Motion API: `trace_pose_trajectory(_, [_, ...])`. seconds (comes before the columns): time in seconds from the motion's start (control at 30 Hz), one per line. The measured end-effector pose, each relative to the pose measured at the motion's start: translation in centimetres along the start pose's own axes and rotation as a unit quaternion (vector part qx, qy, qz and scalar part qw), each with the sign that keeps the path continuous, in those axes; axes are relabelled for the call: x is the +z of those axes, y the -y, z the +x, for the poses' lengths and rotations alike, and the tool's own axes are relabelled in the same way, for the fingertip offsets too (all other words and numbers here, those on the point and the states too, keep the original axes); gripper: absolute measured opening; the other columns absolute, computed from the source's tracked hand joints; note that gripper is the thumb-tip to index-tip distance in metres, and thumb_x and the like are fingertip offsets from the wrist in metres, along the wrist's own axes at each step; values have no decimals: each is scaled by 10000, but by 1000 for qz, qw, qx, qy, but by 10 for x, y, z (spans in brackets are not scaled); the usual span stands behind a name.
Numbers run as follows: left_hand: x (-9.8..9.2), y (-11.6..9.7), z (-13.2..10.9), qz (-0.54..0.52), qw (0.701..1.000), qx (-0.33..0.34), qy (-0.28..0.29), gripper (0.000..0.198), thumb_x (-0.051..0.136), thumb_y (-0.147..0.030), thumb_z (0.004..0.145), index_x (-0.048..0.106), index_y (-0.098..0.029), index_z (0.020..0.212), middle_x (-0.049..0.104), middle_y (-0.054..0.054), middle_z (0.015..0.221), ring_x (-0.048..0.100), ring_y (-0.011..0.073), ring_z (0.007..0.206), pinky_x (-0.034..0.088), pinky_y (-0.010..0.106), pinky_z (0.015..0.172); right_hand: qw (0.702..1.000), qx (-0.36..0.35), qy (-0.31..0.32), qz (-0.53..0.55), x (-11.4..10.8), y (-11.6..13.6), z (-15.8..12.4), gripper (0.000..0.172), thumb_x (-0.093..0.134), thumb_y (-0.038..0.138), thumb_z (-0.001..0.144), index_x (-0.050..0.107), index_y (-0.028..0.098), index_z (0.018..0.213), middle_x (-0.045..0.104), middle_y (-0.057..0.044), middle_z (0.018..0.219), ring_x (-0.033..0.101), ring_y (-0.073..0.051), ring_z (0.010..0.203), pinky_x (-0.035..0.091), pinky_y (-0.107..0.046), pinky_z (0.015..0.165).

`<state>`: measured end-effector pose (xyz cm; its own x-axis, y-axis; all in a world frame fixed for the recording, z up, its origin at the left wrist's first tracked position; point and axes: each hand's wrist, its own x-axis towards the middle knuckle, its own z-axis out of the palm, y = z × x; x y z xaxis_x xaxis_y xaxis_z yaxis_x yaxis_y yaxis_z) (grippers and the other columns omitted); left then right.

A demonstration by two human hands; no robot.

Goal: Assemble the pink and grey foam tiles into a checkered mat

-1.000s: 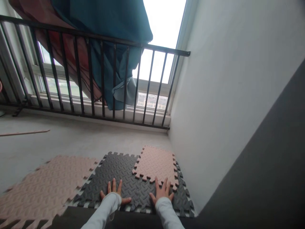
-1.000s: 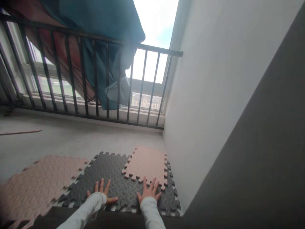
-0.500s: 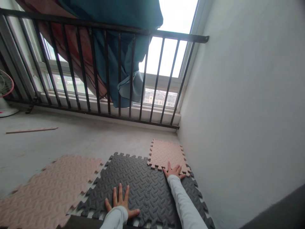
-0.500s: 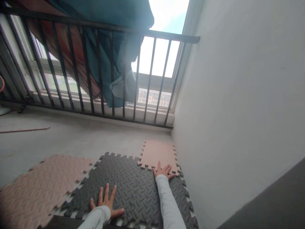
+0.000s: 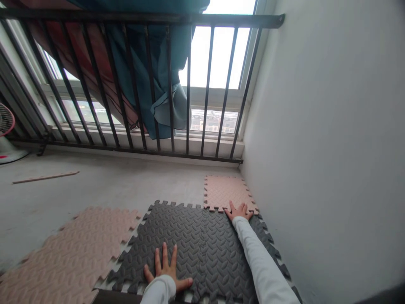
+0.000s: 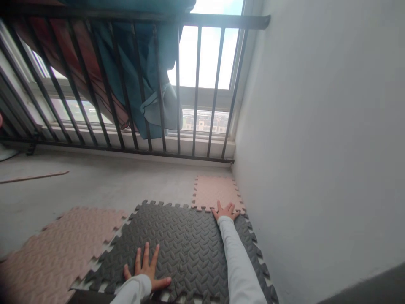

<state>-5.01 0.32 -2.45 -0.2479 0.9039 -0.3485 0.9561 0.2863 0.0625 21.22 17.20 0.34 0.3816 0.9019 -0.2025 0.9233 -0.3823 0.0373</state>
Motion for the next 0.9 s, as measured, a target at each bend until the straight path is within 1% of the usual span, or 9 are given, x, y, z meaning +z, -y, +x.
trace_pose_trajectory(0.1, [-3, 3, -3, -7, 1000, 16, -8, 952, 484, -648, 475, 132, -324, 1298, -33, 59, 1421, -89, 328, 1262, 10, 640, 898, 1000, 3, -4, 1, -2, 0, 1, 638, 109, 672, 714, 127, 391, 1286, 129, -166, 1384, 38, -351, 1252, -78, -677, 807])
trace_pose_trajectory(0.2, [-4, 4, -4, -1, 1000, 11, -8, 950, 486, -649, 471, 134, -333, 1295, -36, 55, 1420, -84, 322, 1265, 24, 635, 900, 1000, 5, -18, 3, -1, 0, 3, 641, 117, 680, 708, 146, 396, 1282, 153, -162, 1379, 64, -341, 1253, -91, -635, 849])
trace_pose_trajectory(0.33, [-3, 4, -3, 5, 1000, 7, -8, 956, 488, -655, 463, 136, -338, 1294, -43, 50, 1420, -91, 322, 1264, 26, 635, 900, 999, -13, -47, -6, 6, 1, 6, 663, 148, 666, 718, 178, 339, 1295, 195, -171, 1363, 125, -353, 1240, -98, -550, 915])
trace_pose_trajectory(0.47, [4, 3, 2, 13, 1000, -2, -8, 971, 490, -663, 460, 127, -332, 1298, -52, 48, 1420, -118, 327, 1257, 5, 641, 899, 998, -20, -58, -6, 14, 1, 9, 683, 133, 658, 725, 153, 304, 1308, 179, -170, 1369, 120, -358, 1240, -95, -540, 923])
trace_pose_trajectory(0.53, [7, 4, 5, 19, 1000, -12, -2, 992, 495, -669, 451, 116, -326, 1301, -58, 44, 1420, -141, 333, 1249, -8, 646, 896, 998, -24, -51, -5, 15, 1, 10, 708, 125, 675, 712, 143, 298, 1311, 165, -170, 1373, 106, -363, 1241, -100, -541, 920])
trace_pose_trajectory(0.63, [8, 5, 8, 16, 1000, -11, 16, 997, 490, -679, 449, 103, -332, 1300, -73, 33, 1419, -155, 336, 1245, -10, 650, 894, 999, -30, -20, -6, 11, 0, 12, 744, 134, 700, 691, 129, 294, 1314, 149, -168, 1379, 95, -371, 1240, -96, -553, 913])
trace_pose_trajectory(0.77, [1, 4, 6, 17, 999, -11, 36, 988, 476, -684, 455, 91, -340, 1297, -92, 34, 1416, -143, 330, 1249, 3, 647, 894, 999, -25, 26, 6, -1, 1, 11, 746, 166, 705, 687, 152, 297, 1311, 137, -148, 1389, 93, -343, 1251, -1, -533, 945])
trace_pose_trajectory(0.83, [-4, 2, 3, 24, 999, -14, 39, 980, 475, -680, 458, 86, -349, 1294, -98, 31, 1415, -137, 320, 1253, 9, 640, 897, 997, -58, 37, 21, -3, 5, 6, 708, 160, 661, 724, 133, 277, 1318, 114, -118, 1402, 79, -279, 1269, 50, -482, 976])
trace_pose_trajectory(0.9, [-7, 0, 2, 31, 999, -16, 38, 977, 476, -677, 457, 83, -356, 1292, -93, 26, 1416, -134, 316, 1255, 9, 637, 899, 991, -123, 35, 25, 2, 11, -2, 668, 163, 600, 762, 104, 246, 1326, 85, -81, 1412, 60, -215, 1280, 66, -429, 1001])
